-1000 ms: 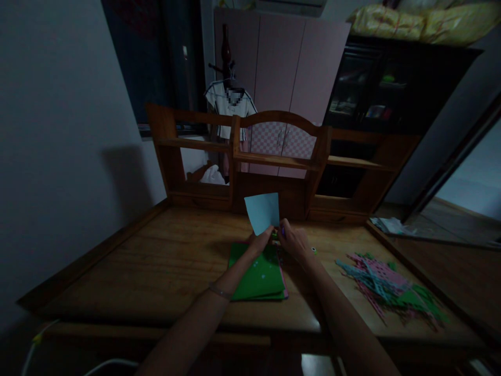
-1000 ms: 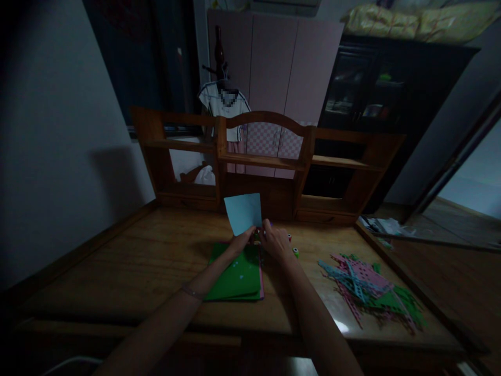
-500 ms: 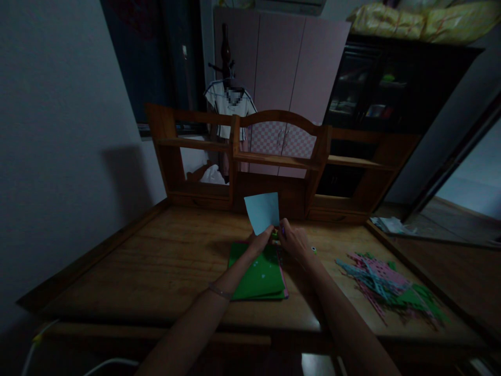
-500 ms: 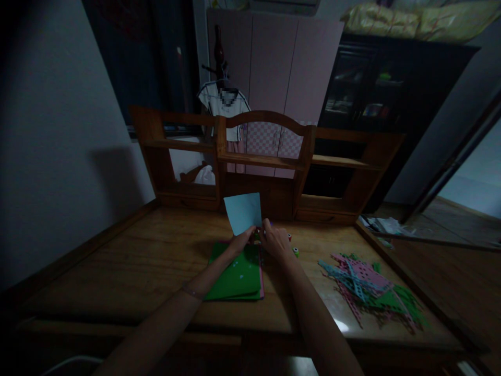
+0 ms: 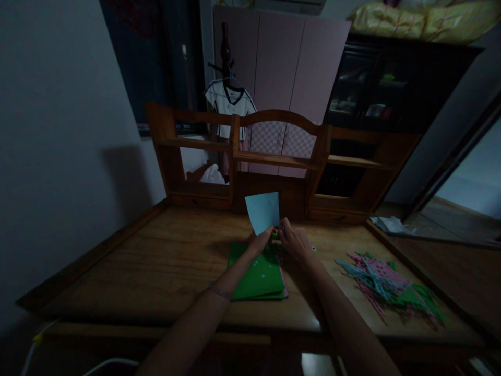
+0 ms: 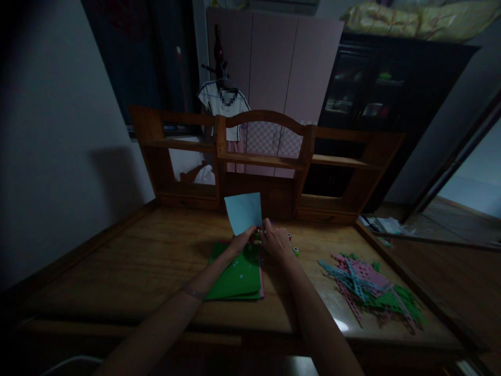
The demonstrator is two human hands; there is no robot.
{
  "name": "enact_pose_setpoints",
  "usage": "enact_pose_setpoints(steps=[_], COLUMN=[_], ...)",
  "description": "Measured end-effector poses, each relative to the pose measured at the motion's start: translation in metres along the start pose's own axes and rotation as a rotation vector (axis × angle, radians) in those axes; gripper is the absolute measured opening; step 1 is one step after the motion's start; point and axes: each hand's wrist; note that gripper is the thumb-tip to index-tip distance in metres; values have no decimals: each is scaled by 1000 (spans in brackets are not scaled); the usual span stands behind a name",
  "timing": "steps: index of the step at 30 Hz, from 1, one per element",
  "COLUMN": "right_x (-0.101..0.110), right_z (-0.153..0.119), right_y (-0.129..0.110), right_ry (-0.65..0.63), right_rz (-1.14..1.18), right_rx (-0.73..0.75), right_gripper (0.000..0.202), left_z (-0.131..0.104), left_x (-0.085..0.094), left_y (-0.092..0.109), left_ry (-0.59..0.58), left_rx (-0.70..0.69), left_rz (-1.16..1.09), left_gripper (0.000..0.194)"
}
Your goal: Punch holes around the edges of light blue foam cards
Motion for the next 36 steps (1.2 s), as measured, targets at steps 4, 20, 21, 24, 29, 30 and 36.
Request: enact_pose_setpoints(steps=[4,20,21,24,29,30,36], right_x=[0,1,1,1,-1,-1,0], right_z=[1,1,2,2,2,2,2], right_y=[-1,-2,-2,-2,-1,-1,-2], right_ry=[14,1,1,2,-3,-1,-3], right_rz=[-2,-30,-28,-21,-25,-24,-24], right_rx=[-3,-34,-32,-27,-32,-31,-29], right_gripper=[26,26,26,27,27,26,25], left_z=[1,13,15,20,28,30,27], left_x=[-3,-6,-7,-7,-7,-7,-8], left_y=[2,-2,-3,-6,-11,-12,-9], left_ry=[-43,-159,-182,-184,-211,-203,-138], left_rx=[13,-101,-106,-102,-165,-170,-84], left_rz=[-7,-55,-61,-67,-66,-64,-48], left_gripper=[16,15,14,14,14,15,16])
Point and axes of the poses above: each hand's wrist, its own z-axis towards the middle knuckle, its own x-axis out of the back of the hand, y = z × x, and after that the axes turned 14 degrees about x, right-handed
